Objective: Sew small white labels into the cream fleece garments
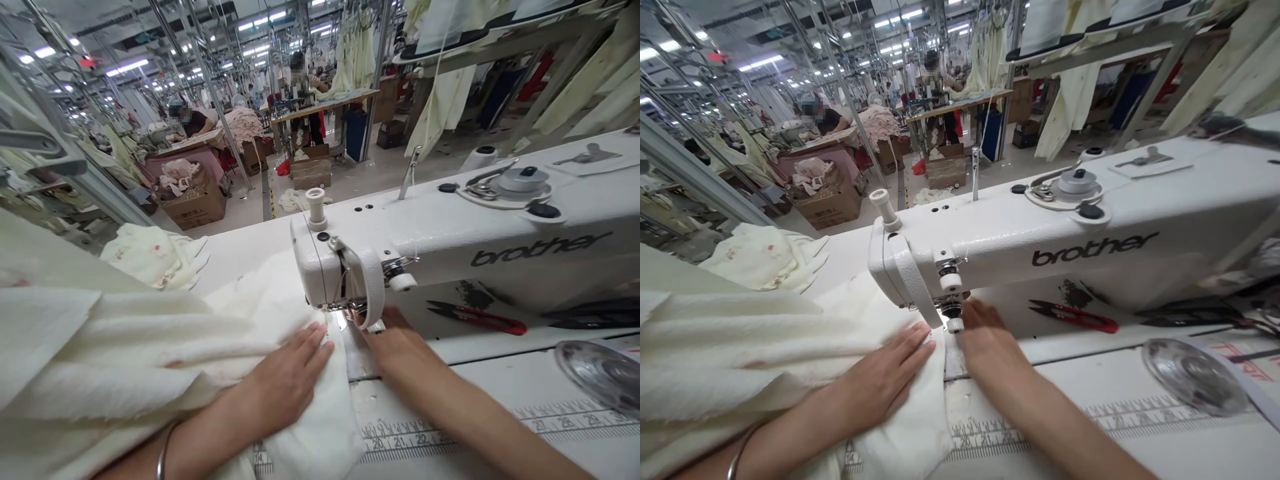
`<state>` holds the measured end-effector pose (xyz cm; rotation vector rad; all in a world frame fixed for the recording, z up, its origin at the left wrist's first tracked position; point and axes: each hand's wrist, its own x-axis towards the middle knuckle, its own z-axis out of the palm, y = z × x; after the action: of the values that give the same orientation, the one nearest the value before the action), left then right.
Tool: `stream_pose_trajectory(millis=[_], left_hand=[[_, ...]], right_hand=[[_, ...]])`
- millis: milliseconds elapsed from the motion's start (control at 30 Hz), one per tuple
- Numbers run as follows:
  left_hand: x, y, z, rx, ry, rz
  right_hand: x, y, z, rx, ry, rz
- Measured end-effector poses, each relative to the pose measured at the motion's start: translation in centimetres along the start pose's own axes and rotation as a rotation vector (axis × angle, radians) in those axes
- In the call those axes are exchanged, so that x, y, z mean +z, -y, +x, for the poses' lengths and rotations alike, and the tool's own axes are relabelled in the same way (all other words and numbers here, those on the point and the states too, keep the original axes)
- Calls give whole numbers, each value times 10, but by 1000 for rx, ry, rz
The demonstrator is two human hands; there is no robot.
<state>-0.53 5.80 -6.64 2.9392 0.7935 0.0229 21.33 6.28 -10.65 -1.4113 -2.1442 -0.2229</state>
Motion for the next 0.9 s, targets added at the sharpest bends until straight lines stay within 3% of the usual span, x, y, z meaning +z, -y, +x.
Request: stream_pose_trajectory(millis=[100,200,600,900], left_hand=[[-1,0,0,7,15,11],[-1,1,1,2,17,15],[4,11,1,-19,-84,-46],[-2,12,6,-1,-49,-12]], right_hand=[[-15,25,-24,-84,55,-54],[-13,37,-33,-70,64,-117],[-2,37,-26,-18,83,-114],[-3,35,-28,-9,94,-86]])
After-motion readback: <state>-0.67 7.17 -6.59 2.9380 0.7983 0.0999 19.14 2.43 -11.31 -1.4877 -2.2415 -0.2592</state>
